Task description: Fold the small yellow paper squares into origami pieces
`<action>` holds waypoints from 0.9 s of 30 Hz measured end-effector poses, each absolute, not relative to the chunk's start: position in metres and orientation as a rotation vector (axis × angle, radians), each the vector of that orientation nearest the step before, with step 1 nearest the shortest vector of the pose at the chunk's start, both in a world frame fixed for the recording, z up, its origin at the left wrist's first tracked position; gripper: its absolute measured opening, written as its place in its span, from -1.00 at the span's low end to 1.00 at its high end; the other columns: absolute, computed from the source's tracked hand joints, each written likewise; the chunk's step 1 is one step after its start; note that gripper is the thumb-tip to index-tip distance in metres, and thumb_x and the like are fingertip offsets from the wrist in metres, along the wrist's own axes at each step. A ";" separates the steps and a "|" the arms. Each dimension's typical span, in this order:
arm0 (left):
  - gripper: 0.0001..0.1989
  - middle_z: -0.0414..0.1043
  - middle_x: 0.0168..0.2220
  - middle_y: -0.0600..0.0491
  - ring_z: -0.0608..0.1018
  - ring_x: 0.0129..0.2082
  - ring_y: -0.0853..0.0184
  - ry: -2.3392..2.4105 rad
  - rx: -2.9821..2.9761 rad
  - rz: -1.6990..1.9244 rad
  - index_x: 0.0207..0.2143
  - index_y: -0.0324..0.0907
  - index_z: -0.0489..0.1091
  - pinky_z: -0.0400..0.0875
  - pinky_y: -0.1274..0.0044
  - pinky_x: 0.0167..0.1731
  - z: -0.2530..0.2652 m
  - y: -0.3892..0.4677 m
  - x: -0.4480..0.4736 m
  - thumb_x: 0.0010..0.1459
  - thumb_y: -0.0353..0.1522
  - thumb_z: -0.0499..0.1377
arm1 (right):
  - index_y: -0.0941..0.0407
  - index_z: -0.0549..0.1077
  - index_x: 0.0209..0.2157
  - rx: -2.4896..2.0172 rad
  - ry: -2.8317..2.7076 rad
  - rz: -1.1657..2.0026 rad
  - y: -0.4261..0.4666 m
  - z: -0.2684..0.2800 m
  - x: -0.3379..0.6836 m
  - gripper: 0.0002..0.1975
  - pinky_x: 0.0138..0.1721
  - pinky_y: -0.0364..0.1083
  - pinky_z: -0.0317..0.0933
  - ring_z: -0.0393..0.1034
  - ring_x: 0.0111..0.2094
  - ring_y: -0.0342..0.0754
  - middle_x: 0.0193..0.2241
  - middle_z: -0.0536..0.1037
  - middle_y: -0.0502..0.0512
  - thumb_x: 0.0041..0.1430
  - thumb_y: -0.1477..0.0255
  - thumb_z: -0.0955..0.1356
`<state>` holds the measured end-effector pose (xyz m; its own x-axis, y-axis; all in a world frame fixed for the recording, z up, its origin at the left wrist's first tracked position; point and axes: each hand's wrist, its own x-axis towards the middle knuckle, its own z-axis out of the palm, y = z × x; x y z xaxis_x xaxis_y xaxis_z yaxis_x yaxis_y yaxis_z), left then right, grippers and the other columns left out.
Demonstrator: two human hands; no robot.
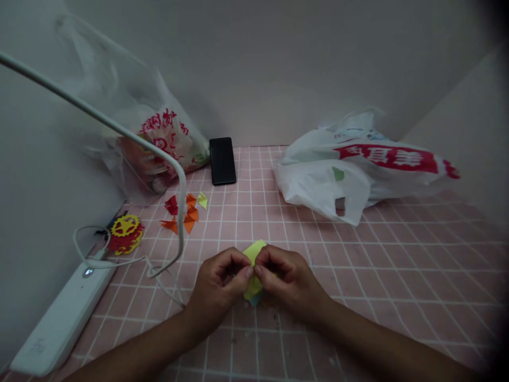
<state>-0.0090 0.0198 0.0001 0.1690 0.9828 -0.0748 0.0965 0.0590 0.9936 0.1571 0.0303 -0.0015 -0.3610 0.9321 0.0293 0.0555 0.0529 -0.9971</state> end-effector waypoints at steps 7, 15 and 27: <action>-0.87 0.32 -0.55 0.15 0.35 -0.55 0.45 1.135 1.102 0.949 -0.46 -0.20 0.39 0.28 0.64 -0.54 -0.001 0.023 -0.007 0.02 -0.34 0.27 | 0.12 0.35 -0.48 -0.993 -1.505 1.471 0.031 -0.002 0.159 -0.81 -0.51 -0.19 0.12 0.20 -0.54 -0.18 -0.57 0.33 -0.06 0.21 0.38 0.30; -0.84 0.28 -0.56 0.16 0.31 -0.56 0.47 1.138 1.090 0.823 -0.50 -0.23 0.34 0.23 0.63 -0.53 0.001 0.024 -0.005 -0.03 -0.36 0.27 | 0.13 0.34 -0.47 -0.962 -1.448 1.600 0.035 -0.005 0.160 -0.77 -0.54 -0.20 0.11 0.19 -0.53 -0.18 -0.55 0.33 -0.05 0.18 0.30 0.35; -0.72 0.25 -0.56 0.16 0.28 -0.55 0.47 1.039 1.016 0.723 -0.52 -0.24 0.31 0.20 0.60 -0.49 -0.005 0.026 -0.007 0.01 -0.23 0.27 | 0.13 0.32 -0.50 -1.031 -1.345 1.655 0.038 -0.003 0.161 -0.78 -0.57 -0.21 0.05 0.13 -0.57 -0.21 -0.58 0.30 -0.07 0.15 0.32 0.33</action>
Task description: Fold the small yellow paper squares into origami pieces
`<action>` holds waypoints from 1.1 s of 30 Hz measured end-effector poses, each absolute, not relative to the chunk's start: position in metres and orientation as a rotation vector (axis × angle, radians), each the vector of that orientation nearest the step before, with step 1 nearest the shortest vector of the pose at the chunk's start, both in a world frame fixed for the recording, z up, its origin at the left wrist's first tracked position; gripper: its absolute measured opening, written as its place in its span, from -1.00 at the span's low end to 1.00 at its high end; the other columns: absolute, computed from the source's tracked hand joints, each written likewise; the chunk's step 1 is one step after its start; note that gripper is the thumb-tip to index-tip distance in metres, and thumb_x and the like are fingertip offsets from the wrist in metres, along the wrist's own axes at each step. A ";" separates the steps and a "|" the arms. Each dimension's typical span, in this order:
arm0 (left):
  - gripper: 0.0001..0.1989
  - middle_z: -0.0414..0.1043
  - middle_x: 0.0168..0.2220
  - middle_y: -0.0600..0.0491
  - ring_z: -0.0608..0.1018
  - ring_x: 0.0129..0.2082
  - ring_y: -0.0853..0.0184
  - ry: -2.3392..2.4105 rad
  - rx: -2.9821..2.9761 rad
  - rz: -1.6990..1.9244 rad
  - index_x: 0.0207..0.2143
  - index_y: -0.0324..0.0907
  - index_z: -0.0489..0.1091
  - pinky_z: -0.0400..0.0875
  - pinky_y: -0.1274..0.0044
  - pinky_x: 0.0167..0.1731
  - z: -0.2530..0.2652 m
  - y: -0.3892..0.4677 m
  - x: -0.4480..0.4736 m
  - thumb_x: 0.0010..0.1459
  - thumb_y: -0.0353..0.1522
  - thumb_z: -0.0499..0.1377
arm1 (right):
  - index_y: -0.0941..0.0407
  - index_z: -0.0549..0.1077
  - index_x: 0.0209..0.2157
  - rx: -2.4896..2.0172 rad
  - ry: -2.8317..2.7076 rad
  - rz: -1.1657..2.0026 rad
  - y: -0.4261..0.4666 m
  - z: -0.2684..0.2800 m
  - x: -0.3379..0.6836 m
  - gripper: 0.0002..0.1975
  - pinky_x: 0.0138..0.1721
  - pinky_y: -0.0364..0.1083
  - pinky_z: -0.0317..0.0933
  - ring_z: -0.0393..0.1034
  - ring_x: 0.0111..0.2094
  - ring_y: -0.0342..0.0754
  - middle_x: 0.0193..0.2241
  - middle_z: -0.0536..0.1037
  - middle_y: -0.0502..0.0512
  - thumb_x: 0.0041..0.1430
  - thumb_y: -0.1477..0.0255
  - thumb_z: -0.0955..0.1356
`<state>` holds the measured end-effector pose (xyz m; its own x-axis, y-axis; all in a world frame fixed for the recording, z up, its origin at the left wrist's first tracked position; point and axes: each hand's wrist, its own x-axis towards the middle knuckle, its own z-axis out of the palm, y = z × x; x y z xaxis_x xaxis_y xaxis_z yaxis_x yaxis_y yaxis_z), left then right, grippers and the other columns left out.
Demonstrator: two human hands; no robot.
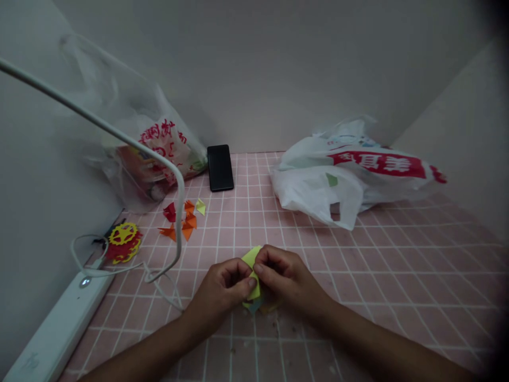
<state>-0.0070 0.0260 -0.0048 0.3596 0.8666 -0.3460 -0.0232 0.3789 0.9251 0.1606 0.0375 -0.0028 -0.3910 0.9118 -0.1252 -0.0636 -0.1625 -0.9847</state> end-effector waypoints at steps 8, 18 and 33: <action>-0.73 0.33 -0.58 0.14 0.35 -0.57 0.46 1.020 0.971 0.719 -0.50 -0.25 0.38 0.24 0.61 -0.50 -0.001 0.025 -0.006 0.06 -0.21 0.26 | 0.14 0.33 -0.51 -1.063 -1.336 1.672 0.039 -0.003 0.162 -0.74 -0.57 -0.21 0.07 0.16 -0.57 -0.21 -0.59 0.34 -0.05 0.15 0.28 0.36; -0.76 0.34 -0.60 0.15 0.34 -0.59 0.46 1.051 1.005 0.725 -0.52 -0.23 0.36 0.24 0.59 -0.50 -0.005 0.026 -0.005 0.02 -0.25 0.27 | 0.13 0.33 -0.51 -1.114 -1.241 1.600 0.038 -0.006 0.164 -0.74 -0.59 -0.22 0.06 0.15 -0.61 -0.23 -0.63 0.32 -0.10 0.20 0.31 0.35; -0.77 0.49 -0.36 0.09 0.51 -0.39 0.42 1.042 0.876 0.972 -0.24 -0.18 0.44 0.40 0.62 -0.37 -0.006 0.025 -0.008 0.04 -0.31 0.33 | 0.12 0.29 -0.52 -1.126 -1.085 1.750 0.041 -0.004 0.159 -0.76 -0.59 -0.23 0.06 0.15 -0.65 -0.25 -0.67 0.33 -0.13 0.03 0.33 0.41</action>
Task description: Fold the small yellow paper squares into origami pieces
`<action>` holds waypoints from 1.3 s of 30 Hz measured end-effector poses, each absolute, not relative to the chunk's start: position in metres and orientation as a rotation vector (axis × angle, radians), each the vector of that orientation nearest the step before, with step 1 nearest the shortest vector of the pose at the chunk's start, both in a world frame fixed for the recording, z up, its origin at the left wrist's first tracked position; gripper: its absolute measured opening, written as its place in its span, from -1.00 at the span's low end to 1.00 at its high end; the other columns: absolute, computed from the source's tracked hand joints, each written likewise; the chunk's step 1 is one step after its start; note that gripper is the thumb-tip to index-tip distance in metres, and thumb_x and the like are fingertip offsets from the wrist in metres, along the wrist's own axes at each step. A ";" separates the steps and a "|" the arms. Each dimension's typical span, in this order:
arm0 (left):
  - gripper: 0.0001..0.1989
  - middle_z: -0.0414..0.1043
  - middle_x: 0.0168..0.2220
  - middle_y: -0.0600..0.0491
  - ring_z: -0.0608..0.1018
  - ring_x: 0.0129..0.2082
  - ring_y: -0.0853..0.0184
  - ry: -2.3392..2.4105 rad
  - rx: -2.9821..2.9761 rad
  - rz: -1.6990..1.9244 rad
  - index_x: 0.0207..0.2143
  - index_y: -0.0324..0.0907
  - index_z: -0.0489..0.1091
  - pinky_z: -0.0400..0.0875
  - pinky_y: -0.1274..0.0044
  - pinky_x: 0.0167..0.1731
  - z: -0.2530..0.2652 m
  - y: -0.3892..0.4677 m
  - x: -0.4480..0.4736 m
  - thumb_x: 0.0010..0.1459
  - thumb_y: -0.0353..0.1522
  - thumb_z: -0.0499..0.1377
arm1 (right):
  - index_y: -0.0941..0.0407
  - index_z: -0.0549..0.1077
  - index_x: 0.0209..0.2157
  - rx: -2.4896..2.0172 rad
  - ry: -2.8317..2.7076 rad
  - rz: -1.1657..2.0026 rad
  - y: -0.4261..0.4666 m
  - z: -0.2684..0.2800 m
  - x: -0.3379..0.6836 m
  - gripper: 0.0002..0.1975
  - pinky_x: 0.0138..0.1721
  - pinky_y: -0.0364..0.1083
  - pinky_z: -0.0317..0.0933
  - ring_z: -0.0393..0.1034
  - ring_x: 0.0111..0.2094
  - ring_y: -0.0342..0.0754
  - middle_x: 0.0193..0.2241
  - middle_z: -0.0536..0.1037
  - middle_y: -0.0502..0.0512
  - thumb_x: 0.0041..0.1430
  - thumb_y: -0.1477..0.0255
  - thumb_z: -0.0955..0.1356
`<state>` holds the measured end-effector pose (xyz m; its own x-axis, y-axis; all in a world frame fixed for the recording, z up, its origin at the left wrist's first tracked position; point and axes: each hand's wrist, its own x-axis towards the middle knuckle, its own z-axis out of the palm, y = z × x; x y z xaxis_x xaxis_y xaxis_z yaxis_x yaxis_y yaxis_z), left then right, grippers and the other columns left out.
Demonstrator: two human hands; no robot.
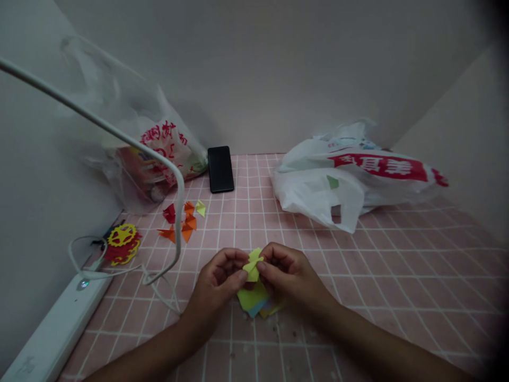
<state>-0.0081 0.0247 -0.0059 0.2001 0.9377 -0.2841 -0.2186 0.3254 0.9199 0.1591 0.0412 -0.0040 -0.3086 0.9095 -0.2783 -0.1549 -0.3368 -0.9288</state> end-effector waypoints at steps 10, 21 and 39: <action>-0.87 0.48 -0.42 0.11 0.53 -0.42 0.42 1.091 0.950 1.059 -0.32 -0.18 0.45 0.45 0.63 -0.40 -0.010 0.024 -0.008 0.04 -0.39 0.31 | 0.12 0.32 -0.51 -1.102 -1.017 1.800 0.040 -0.004 0.159 -0.76 -0.61 -0.22 0.09 0.17 -0.67 -0.25 -0.67 0.35 -0.14 0.04 0.30 0.41; -0.86 0.49 -0.45 0.12 0.52 -0.46 0.43 1.132 0.955 1.053 -0.35 -0.19 0.45 0.44 0.64 -0.43 -0.004 0.023 -0.008 0.01 -0.39 0.33 | 0.12 0.33 -0.50 -1.072 -1.022 1.814 0.038 -0.003 0.158 -0.73 -0.62 -0.23 0.12 0.20 -0.68 -0.25 -0.67 0.37 -0.13 0.04 0.26 0.43; -0.96 0.46 -0.45 0.11 0.49 -0.43 0.42 1.145 1.178 1.129 -0.43 -0.16 0.49 0.42 0.62 -0.41 -0.002 0.022 -0.012 0.06 -0.46 0.26 | 0.12 0.32 -0.50 -1.047 -1.029 1.815 0.037 -0.001 0.157 -0.72 -0.62 -0.22 0.13 0.21 -0.67 -0.25 -0.66 0.37 -0.12 0.06 0.25 0.43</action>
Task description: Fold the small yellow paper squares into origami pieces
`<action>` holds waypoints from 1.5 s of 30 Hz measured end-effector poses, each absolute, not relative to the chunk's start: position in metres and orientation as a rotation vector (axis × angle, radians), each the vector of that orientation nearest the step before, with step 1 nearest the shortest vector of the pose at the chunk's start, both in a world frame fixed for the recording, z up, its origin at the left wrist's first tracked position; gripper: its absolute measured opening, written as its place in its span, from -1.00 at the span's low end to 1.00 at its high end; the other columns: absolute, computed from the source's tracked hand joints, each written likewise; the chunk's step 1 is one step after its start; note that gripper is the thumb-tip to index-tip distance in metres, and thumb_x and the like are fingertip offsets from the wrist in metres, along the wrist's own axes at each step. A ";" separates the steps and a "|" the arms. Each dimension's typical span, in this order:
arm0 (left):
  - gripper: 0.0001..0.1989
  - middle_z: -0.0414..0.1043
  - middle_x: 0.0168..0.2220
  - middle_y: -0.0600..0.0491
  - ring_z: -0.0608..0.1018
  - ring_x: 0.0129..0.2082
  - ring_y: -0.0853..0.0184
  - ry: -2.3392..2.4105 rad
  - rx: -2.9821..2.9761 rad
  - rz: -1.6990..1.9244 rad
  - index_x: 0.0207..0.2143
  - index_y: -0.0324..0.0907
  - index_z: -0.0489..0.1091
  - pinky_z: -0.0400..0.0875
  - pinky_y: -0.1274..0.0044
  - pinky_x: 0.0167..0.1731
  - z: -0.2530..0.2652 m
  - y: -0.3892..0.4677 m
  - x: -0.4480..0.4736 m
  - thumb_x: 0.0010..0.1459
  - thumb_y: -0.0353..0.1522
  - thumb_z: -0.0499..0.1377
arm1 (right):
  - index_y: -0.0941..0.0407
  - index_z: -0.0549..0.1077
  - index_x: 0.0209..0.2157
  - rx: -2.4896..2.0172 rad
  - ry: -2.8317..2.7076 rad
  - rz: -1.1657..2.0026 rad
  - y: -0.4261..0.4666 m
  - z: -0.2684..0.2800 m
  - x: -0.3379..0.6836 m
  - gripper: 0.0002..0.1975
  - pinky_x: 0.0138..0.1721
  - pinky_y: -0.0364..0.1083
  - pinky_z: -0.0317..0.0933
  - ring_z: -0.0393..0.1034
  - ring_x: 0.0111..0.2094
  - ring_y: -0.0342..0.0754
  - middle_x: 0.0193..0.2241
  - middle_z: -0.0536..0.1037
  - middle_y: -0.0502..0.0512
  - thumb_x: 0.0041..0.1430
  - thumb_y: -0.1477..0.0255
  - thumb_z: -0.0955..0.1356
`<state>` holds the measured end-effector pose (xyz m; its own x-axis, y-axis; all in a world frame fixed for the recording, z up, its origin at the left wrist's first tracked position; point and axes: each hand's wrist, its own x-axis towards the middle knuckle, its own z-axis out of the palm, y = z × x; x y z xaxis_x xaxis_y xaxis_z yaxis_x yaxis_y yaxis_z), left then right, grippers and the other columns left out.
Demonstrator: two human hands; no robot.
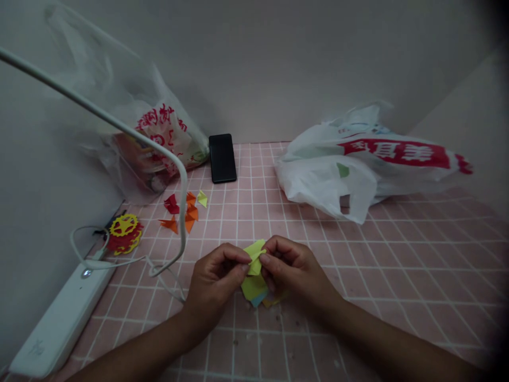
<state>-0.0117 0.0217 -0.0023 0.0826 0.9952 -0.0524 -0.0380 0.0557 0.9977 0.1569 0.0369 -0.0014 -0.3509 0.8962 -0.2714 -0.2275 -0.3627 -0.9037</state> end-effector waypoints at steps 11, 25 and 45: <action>-0.94 0.45 -0.46 0.08 0.48 -0.44 0.38 1.173 1.305 1.115 -0.45 -0.17 0.46 0.38 0.59 -0.42 0.000 0.020 -0.012 0.07 -0.47 0.22 | 0.12 0.34 -0.48 -1.031 -1.042 1.796 0.031 -0.005 0.156 -0.73 -0.63 -0.22 0.16 0.22 -0.68 -0.23 -0.68 0.38 -0.11 0.12 0.24 0.41; -0.94 0.48 -0.44 0.12 0.51 -0.44 0.42 1.246 1.349 1.123 -0.36 -0.16 0.47 0.43 0.63 -0.40 -0.003 0.019 -0.011 0.08 -0.47 0.25 | 0.11 0.34 -0.47 -1.016 -1.043 1.779 0.033 -0.004 0.156 -0.76 -0.63 -0.23 0.16 0.24 -0.68 -0.23 -0.66 0.39 -0.12 0.14 0.28 0.40; -0.82 0.49 -0.43 0.16 0.54 -0.44 0.49 1.228 1.576 1.232 -0.33 -0.14 0.48 0.45 0.72 -0.40 -0.006 0.019 -0.010 0.08 -0.58 0.22 | 0.12 0.33 -0.47 -1.023 -1.013 1.782 0.031 -0.007 0.154 -0.76 -0.64 -0.25 0.18 0.24 -0.69 -0.24 -0.69 0.40 -0.12 0.15 0.29 0.39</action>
